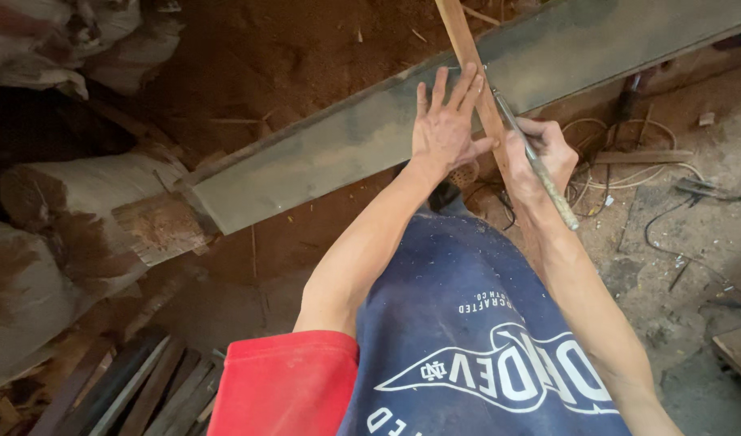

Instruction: The person measures a long wooden plank with a tape measure and marks it with a pencil. They then use a chisel to carve a groove along the length of the plank. Finally, they place a smaller wooden piece into the carved groove to check the fit.

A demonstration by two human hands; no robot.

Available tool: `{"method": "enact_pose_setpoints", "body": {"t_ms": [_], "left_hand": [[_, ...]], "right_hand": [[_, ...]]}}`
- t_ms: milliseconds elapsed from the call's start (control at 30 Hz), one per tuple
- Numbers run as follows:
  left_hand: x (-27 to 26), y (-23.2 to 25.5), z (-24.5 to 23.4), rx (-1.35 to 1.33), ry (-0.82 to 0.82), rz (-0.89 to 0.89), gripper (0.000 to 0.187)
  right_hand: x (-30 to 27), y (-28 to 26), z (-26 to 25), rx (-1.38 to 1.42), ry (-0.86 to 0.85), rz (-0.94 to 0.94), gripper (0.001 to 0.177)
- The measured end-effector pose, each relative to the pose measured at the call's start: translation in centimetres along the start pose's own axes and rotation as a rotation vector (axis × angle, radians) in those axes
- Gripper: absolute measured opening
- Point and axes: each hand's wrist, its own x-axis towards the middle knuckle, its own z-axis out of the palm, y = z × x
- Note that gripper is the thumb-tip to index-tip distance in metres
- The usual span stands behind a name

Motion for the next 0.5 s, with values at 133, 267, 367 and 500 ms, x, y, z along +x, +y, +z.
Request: {"method": "enact_pose_setpoints", "body": {"t_ms": [133, 267, 367, 500], "left_hand": [[0.0, 0.2, -0.2, -0.011, 0.008, 0.004, 0.116], [0.0, 0.1, 0.2, -0.029, 0.046, 0.007, 0.114], [-0.1, 0.1, 0.3, -0.035, 0.055, -0.001, 0.112], [-0.1, 0.3, -0.1, -0.043, -0.011, -0.023, 0.114]], "right_hand": [[2.8, -0.4, 1.5, -0.151, -0.018, -0.147, 0.022], [5.1, -1.0, 2.7, -0.2, -0.051, -0.264, 0.023], [5.9, -1.6, 2.9, -0.267, -0.063, -0.292, 0.025], [6.3, -2.5, 2.7, -0.324, -0.075, -0.185, 0.026]]}}
